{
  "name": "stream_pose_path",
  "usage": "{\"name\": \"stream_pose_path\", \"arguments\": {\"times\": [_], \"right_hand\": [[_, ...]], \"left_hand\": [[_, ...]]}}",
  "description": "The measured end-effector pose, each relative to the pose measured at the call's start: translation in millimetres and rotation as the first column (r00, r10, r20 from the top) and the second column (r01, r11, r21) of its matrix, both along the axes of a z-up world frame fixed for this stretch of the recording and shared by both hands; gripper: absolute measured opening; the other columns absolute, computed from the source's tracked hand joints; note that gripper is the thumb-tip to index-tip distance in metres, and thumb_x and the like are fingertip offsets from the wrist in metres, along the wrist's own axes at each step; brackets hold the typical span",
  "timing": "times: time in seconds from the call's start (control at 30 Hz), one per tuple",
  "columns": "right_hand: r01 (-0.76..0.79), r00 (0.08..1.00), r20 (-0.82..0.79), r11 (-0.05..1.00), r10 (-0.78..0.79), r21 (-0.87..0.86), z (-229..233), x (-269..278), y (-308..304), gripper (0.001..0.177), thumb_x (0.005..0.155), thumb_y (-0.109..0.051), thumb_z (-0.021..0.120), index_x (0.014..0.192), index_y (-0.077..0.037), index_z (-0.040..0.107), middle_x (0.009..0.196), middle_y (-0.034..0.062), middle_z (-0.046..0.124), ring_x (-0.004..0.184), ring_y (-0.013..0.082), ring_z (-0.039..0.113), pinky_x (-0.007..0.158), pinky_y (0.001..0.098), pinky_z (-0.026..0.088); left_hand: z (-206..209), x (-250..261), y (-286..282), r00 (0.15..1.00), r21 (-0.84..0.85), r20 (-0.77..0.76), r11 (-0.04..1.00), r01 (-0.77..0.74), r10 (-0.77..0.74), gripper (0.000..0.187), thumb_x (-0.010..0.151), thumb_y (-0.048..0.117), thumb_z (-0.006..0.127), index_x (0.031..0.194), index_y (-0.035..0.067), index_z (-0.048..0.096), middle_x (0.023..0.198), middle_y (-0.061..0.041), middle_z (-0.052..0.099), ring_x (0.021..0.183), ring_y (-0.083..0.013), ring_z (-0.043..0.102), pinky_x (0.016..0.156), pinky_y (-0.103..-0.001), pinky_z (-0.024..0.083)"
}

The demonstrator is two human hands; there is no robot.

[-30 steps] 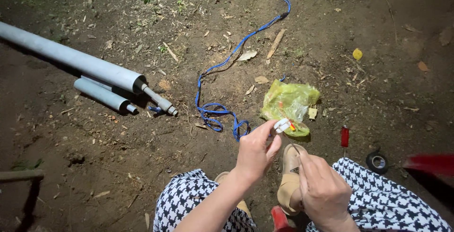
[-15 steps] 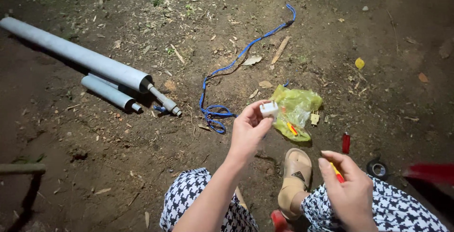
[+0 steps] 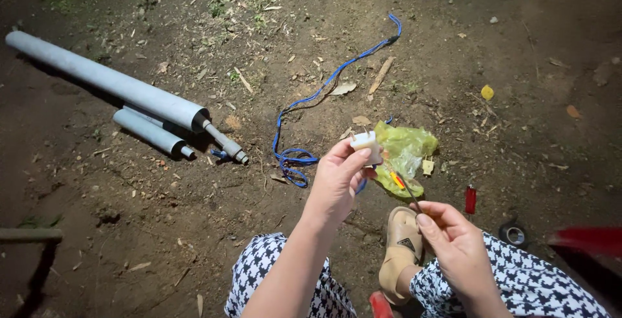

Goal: Wiring an electrical connector and preparing cables on the ground

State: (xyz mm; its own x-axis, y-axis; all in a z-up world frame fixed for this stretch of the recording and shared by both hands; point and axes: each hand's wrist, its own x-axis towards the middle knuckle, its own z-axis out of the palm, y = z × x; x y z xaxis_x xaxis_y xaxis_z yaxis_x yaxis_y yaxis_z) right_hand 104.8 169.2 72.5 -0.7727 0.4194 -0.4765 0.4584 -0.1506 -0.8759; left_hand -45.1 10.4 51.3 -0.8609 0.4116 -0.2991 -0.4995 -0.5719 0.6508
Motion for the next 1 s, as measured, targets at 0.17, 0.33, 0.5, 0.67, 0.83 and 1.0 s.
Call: {"name": "stream_pose_path", "arguments": {"times": [0.17,0.33,0.5,0.67,0.83,1.0], "right_hand": [[0.035,0.999,-0.036,0.998,-0.037,-0.051,-2.2,1.8,6.6,0.031,0.094,-0.001,0.062,0.123,0.007,0.068,0.120,0.0191,0.077,0.107,0.0203,0.069,0.096,0.0306,0.054],[0.043,0.996,-0.068,0.996,-0.049,-0.075,-1.9,3.9,13.7,0.030,0.094,-0.001,0.061,0.123,0.006,0.067,0.121,0.0188,0.077,0.104,0.0192,0.069,0.095,0.0302,0.054],[0.008,0.996,-0.087,0.999,-0.012,-0.052,-3.6,6.6,18.1,0.031,0.093,-0.002,0.065,0.123,0.006,0.070,0.109,0.0156,0.078,0.093,0.0167,0.068,0.086,0.0277,0.055],[-0.001,0.994,-0.112,1.000,0.000,-0.004,-6.9,12.8,28.0,0.031,0.093,-0.001,0.066,0.123,0.004,0.071,0.106,0.0141,0.076,0.088,0.0154,0.066,0.081,0.0273,0.054],[0.019,0.999,-0.046,0.998,-0.016,0.065,11.4,12.0,28.9,0.032,0.094,-0.001,0.066,0.125,0.004,0.072,0.102,0.0138,0.075,0.087,0.0153,0.065,0.082,0.0267,0.053],[-0.057,0.991,-0.106,0.975,0.081,0.215,38.2,12.5,16.4,0.039,0.093,-0.008,0.064,0.130,-0.002,0.071,0.104,0.0113,0.078,0.084,0.0139,0.066,0.077,0.0257,0.053]], "left_hand": [[11.6,5.9,12.5,0.988,-0.088,-0.154,0.996,0.005,-0.018,0.030,0.091,0.019,0.074,0.118,0.007,0.068,0.103,-0.007,0.076,0.086,-0.0103,0.066,0.066,-0.024,0.049],[50.8,15.1,19.6,0.911,-0.327,-0.408,0.941,-0.081,-0.063,0.038,0.089,0.015,0.073,0.126,0.006,0.066,0.113,-0.002,0.070,0.099,-0.0070,0.062,0.092,-0.022,0.051],[60.1,15.4,14.0,0.275,-0.398,-0.915,0.546,-0.737,-0.296,0.048,0.096,0.016,0.072,0.138,0.004,0.052,0.102,-0.013,0.064,0.083,-0.0246,0.060,0.076,-0.037,0.052],[61.7,14.3,1.9,0.322,-0.429,-0.903,0.564,-0.706,-0.284,0.055,0.093,0.009,0.071,0.145,0.006,0.054,0.115,-0.016,0.048,0.104,-0.0280,0.057,0.092,-0.035,0.054],[68.0,6.2,-4.9,0.462,-0.496,-0.852,0.667,-0.556,-0.248,0.045,0.097,0.020,0.063,0.141,0.010,0.060,0.111,-0.012,0.057,0.102,-0.0240,0.060,0.094,-0.033,0.049],[46.0,9.6,6.5,0.951,-0.212,-0.304,0.969,-0.130,0.061,0.039,0.093,0.018,0.070,0.126,-0.003,0.068,0.105,-0.009,0.073,0.088,-0.0156,0.069,0.081,-0.034,0.065]]}}
